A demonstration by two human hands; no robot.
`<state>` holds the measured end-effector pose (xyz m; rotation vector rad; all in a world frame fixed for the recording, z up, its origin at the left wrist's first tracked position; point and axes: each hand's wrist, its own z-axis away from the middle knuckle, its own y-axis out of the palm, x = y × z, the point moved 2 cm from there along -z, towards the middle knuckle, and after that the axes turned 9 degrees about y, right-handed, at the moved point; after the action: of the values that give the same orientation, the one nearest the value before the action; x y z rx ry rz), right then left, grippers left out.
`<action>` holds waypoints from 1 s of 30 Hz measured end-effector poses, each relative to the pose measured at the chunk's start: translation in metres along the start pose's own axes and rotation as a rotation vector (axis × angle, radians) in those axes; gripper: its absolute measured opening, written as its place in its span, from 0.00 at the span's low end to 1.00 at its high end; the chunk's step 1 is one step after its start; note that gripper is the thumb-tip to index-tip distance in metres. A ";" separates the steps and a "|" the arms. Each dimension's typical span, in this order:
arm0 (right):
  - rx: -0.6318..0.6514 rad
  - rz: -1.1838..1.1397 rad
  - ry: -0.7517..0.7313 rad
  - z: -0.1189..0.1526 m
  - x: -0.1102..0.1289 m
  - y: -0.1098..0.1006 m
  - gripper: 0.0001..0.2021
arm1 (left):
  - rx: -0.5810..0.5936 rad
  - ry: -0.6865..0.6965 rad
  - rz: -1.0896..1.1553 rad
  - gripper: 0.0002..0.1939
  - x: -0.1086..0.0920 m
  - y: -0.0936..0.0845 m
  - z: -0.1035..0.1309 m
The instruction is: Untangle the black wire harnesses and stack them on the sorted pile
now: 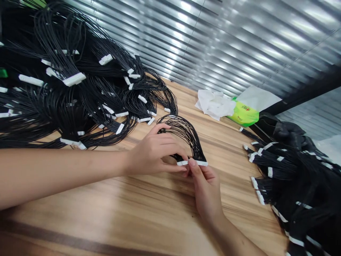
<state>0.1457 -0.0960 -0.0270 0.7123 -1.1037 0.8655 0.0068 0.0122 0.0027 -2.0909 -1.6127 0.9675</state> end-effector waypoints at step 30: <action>0.178 0.138 -0.009 0.006 -0.002 0.004 0.14 | 0.121 0.118 -0.164 0.17 -0.003 0.005 -0.002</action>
<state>0.1395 -0.0998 -0.0268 0.7947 -1.1025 1.0887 0.0110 0.0084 0.0017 -1.8677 -1.5957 0.8486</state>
